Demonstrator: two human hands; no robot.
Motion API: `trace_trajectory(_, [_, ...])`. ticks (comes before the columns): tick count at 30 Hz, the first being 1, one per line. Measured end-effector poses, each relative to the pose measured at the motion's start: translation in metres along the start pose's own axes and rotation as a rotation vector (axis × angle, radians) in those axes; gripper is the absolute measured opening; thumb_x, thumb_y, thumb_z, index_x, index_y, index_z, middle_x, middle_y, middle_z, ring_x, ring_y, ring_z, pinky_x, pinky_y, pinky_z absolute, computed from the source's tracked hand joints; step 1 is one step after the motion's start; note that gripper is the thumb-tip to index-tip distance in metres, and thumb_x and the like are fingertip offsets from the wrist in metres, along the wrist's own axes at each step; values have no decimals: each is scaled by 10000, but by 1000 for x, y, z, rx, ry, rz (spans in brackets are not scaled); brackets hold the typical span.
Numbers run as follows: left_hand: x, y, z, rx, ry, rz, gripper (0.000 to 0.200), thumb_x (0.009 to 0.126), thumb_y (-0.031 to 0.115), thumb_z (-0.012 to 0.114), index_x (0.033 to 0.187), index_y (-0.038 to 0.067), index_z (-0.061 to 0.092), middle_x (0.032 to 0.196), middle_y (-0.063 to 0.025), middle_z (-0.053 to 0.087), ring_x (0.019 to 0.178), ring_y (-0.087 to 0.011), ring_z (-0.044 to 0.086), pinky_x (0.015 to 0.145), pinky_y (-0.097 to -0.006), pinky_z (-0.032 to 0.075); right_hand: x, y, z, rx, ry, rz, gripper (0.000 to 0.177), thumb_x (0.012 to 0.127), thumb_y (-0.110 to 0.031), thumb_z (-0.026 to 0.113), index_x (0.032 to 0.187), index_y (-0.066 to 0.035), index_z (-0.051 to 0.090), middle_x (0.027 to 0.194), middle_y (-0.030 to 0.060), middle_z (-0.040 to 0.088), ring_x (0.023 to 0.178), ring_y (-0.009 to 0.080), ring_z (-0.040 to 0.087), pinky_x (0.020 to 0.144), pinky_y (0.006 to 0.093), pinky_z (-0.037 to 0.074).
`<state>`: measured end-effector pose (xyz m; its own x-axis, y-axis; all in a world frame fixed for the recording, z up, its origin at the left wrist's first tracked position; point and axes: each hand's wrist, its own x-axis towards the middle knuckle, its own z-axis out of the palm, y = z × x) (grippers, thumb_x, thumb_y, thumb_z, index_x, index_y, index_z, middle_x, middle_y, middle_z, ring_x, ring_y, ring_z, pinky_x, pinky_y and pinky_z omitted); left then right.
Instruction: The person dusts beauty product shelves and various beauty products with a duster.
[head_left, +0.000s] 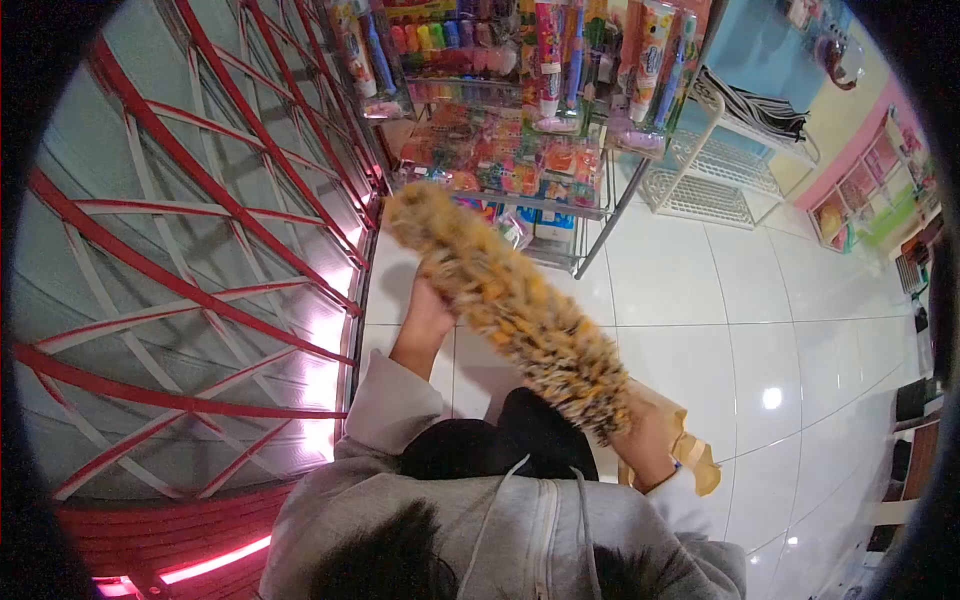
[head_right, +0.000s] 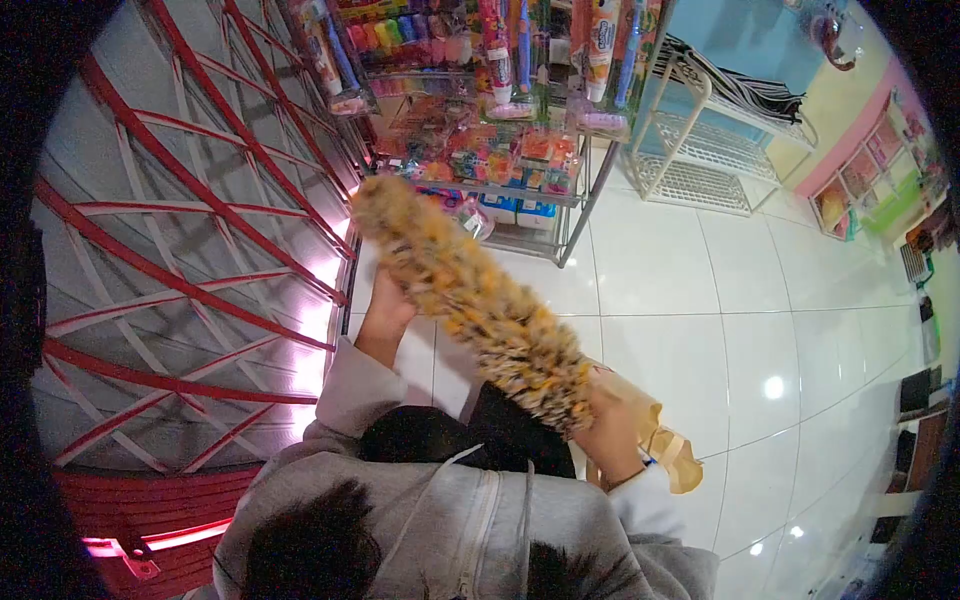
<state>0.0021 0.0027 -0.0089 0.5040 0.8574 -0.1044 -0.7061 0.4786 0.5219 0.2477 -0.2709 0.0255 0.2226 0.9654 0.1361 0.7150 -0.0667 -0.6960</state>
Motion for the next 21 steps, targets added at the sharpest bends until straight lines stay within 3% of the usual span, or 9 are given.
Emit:
trace_trajectory(2, [-16,-1,5,21,85,75,412,964,366,400,1256,98,514,1174,-61,597,1073,-228,582,940,-433,487,-1,-1,8,-114,-95,-51,406,654,-118,747,1043,-71,639,861,168,665,808,352,645,698,404,508])
trace_trajectory(4, [-20,5,4,23,218,76,389,973,378,375,1240,139,527,1155,-44,608,1040,-227,596,883,-421,511,7,-6,5,-59,-41,-6,433,649,-125,748,1062,-73,628,872,177,661,816,366,637,701,417,504])
trace_trajectory(8, [4,7,-4,86,119,135,410,974,359,356,1254,103,513,1208,-58,588,1118,-245,559,957,-441,456,12,-15,7,20,5,25,477,641,-157,760,1088,-77,614,896,185,654,825,379,628,708,427,497])
trace_trajectory(11, [0,5,-18,26,170,77,385,972,374,376,1230,132,526,1171,-43,597,1001,-246,603,836,-413,520,5,-11,13,67,-62,-59,475,643,-150,758,1091,-82,616,906,192,651,830,381,627,709,426,496])
trace_trajectory(12, [-20,-4,-24,98,276,180,415,965,403,382,1222,109,524,1171,-60,591,1008,-268,597,860,-441,511,3,-15,10,-18,-150,-10,440,655,-107,734,1078,-67,620,918,210,648,848,390,625,717,417,500])
trace_trajectory(15, [-14,-8,-37,-25,113,130,467,954,441,394,1228,84,514,1174,-86,584,1017,-286,592,889,-468,496,3,-15,6,-162,-101,-14,430,663,-87,713,1082,-68,622,893,214,645,837,394,624,709,415,500])
trace_trajectory(18, [-11,8,5,-12,190,17,498,951,440,404,1238,44,500,1174,-129,580,1019,-297,591,899,-478,490,11,-9,7,52,53,85,456,657,-101,719,1101,-78,621,867,204,646,815,380,631,695,413,503])
trace_trajectory(21, [-14,6,8,74,208,63,475,950,405,405,1233,36,501,1145,-139,592,1020,-314,589,893,-492,485,10,7,1,179,42,-18,465,662,-110,723,1115,-85,619,855,196,650,809,371,634,690,414,503])
